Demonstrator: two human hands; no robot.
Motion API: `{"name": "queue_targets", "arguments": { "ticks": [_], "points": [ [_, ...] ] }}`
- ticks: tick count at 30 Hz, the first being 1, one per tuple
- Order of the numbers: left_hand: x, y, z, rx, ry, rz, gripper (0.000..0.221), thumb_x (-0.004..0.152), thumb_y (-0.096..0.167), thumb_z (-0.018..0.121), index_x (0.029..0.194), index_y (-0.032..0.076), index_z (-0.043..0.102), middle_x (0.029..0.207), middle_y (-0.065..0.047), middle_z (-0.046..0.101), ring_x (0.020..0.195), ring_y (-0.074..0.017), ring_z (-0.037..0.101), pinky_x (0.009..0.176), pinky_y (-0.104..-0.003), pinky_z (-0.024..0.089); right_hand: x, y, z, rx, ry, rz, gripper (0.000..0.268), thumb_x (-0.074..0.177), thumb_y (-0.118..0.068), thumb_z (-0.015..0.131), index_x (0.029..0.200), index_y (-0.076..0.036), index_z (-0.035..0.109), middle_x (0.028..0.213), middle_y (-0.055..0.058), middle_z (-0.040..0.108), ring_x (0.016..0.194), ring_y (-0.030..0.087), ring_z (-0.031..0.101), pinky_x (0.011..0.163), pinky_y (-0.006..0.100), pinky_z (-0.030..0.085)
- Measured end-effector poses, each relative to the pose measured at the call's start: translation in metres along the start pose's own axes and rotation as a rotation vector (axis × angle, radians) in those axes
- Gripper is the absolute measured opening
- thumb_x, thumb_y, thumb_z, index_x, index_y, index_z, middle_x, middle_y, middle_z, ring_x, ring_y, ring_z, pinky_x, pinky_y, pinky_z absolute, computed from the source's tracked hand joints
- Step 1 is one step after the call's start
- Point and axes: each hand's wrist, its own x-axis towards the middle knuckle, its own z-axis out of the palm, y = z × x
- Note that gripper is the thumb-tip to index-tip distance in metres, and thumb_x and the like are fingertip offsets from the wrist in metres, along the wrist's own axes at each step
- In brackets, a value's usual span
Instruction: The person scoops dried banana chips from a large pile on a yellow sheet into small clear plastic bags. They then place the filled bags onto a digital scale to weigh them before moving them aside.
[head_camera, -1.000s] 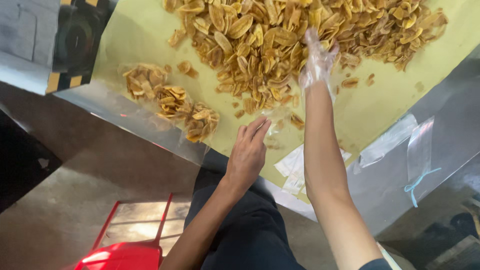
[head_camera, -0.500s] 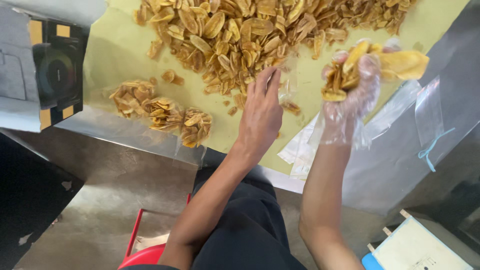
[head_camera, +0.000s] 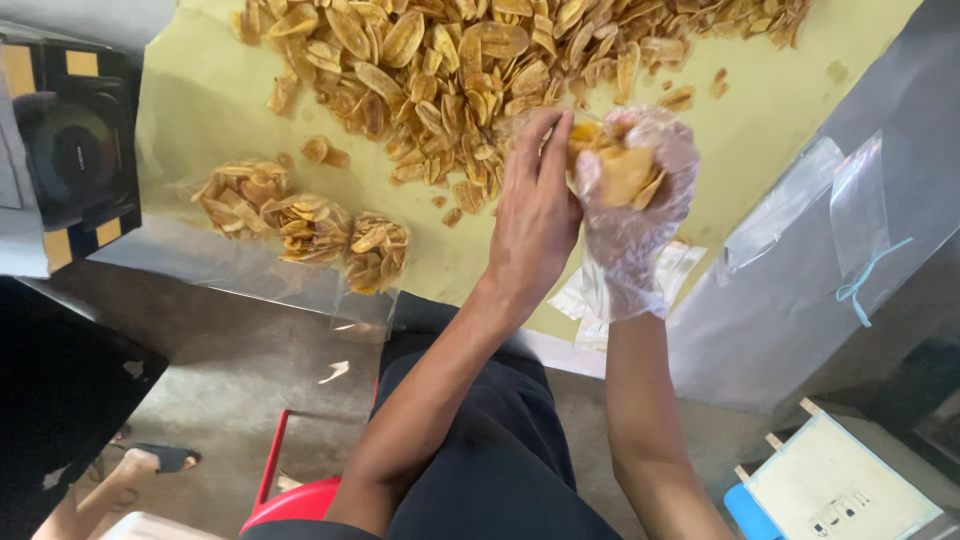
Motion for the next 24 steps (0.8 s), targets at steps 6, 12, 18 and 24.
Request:
{"name": "queue_targets", "arguments": {
  "ticks": [6, 12, 18, 24],
  "points": [
    [-0.002, -0.001, 0.000, -0.034, -0.016, -0.032, 0.076, 0.080, -0.016, 0.062, 0.152, -0.003, 0.040, 0.151, -0.021, 0.043, 0.140, -0.0426, 0.047, 0.120, -0.048, 0.041, 0.014, -0.043, -0.012, -0.403, -0.235, -0.147, 0.052, 0.091, 0.000, 0.088, 0.131, -0.011, 0.057, 0.142, 0.015, 0.057, 0.132, 0.031, 0.059, 0.114, 0.041, 0.051],
    [-0.004, -0.005, 0.002, -0.027, 0.011, -0.056, 0.071, 0.085, -0.013, 0.061, 0.152, -0.001, 0.041, 0.151, -0.020, 0.045, 0.140, -0.0405, 0.049, 0.120, -0.046, 0.043, 0.022, -0.056, -0.037, -0.389, -0.469, -0.073, 0.042, 0.094, -0.002, 0.078, 0.130, -0.010, 0.059, 0.134, 0.013, 0.060, 0.132, 0.027, 0.061, 0.114, 0.038, 0.051],
    [-0.006, -0.010, 0.001, -0.002, 0.006, -0.051, 0.070, 0.083, -0.012, 0.062, 0.150, 0.000, 0.044, 0.148, -0.019, 0.047, 0.137, -0.0390, 0.051, 0.117, -0.045, 0.045, 0.077, 0.067, -0.093, -0.328, -0.110, 0.249, 0.052, 0.101, -0.020, 0.067, 0.147, -0.010, 0.046, 0.144, 0.013, 0.051, 0.135, 0.027, 0.053, 0.115, 0.043, 0.051],
    [-0.013, -0.008, -0.011, 0.010, -0.012, -0.036, 0.067, 0.082, -0.014, 0.061, 0.146, -0.004, 0.048, 0.145, -0.020, 0.049, 0.135, -0.0392, 0.052, 0.115, -0.046, 0.045, 0.184, 0.222, -0.188, -1.951, -0.919, 0.049, 0.091, 0.095, -0.071, 0.054, 0.158, -0.011, 0.030, 0.164, 0.017, 0.030, 0.152, 0.037, 0.032, 0.120, 0.052, 0.028]
  ]
}}
